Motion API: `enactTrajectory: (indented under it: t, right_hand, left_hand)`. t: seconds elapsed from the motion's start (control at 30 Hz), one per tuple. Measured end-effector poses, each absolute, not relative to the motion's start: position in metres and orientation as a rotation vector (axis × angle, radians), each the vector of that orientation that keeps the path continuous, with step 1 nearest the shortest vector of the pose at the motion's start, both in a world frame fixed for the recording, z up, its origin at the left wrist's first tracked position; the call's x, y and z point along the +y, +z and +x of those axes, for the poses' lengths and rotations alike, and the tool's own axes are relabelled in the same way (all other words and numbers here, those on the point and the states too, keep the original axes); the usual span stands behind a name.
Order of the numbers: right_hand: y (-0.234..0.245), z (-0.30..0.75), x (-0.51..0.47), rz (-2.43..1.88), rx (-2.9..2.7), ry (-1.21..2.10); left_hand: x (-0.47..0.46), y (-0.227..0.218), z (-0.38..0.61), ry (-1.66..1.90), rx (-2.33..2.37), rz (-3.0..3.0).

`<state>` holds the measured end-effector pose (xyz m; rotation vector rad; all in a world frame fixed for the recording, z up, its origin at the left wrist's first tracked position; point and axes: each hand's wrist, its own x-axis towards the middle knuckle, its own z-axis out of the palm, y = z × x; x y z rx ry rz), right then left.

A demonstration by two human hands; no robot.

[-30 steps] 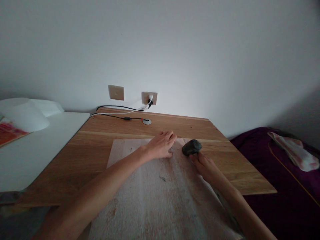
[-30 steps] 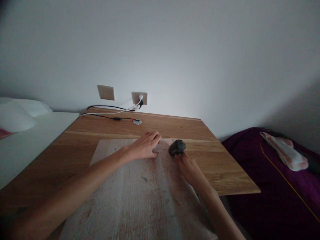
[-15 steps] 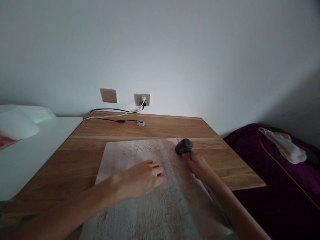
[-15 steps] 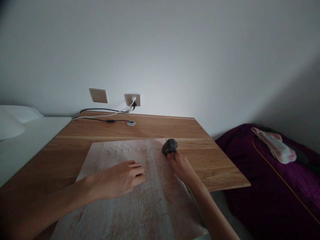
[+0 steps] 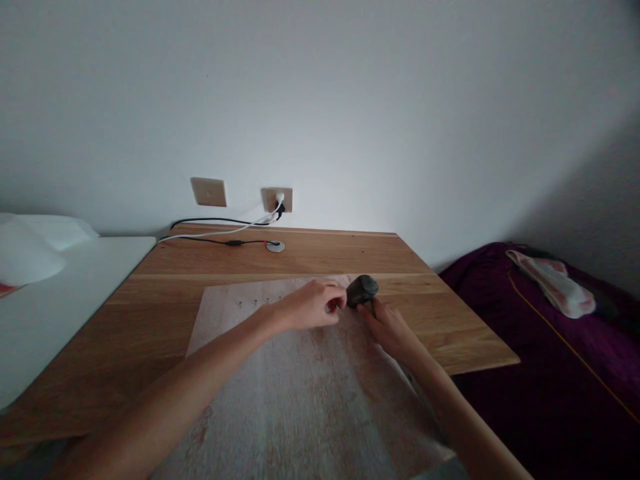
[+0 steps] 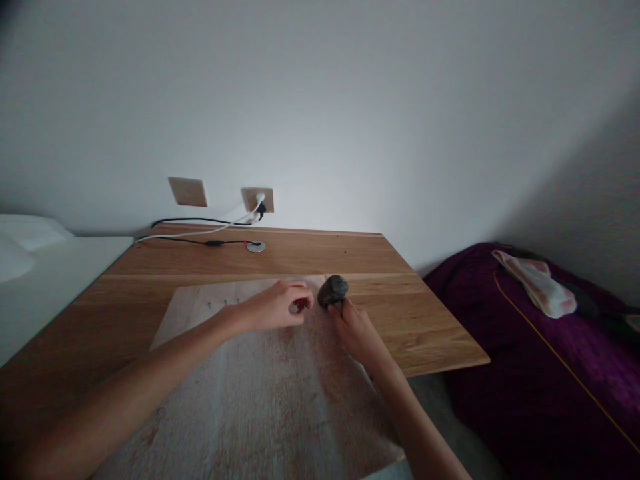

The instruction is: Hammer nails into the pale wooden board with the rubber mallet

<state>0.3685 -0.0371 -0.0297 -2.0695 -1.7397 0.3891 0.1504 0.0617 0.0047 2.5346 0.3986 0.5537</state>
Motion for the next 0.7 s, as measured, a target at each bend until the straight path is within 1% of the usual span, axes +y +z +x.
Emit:
enactTrajectory:
  t: [0.17,0.4,0.7]
  right_hand:
    - [-0.031,0.369,-0.037,-2.067,-1.76,0.381]
    - [-0.029,0.368,-0.036,-2.071,-1.75,0.389]
    - [-0.024,0.364,-0.038,-2.078,-1.745,0.382]
  left_hand:
    - [0.086,-0.001,0.173,0.708,0.638,2.59]
    - [0.092,-0.015,0.172,0.596,0.754,2.629]
    - [0.09,-0.018,0.175,0.584,0.755,2.625]
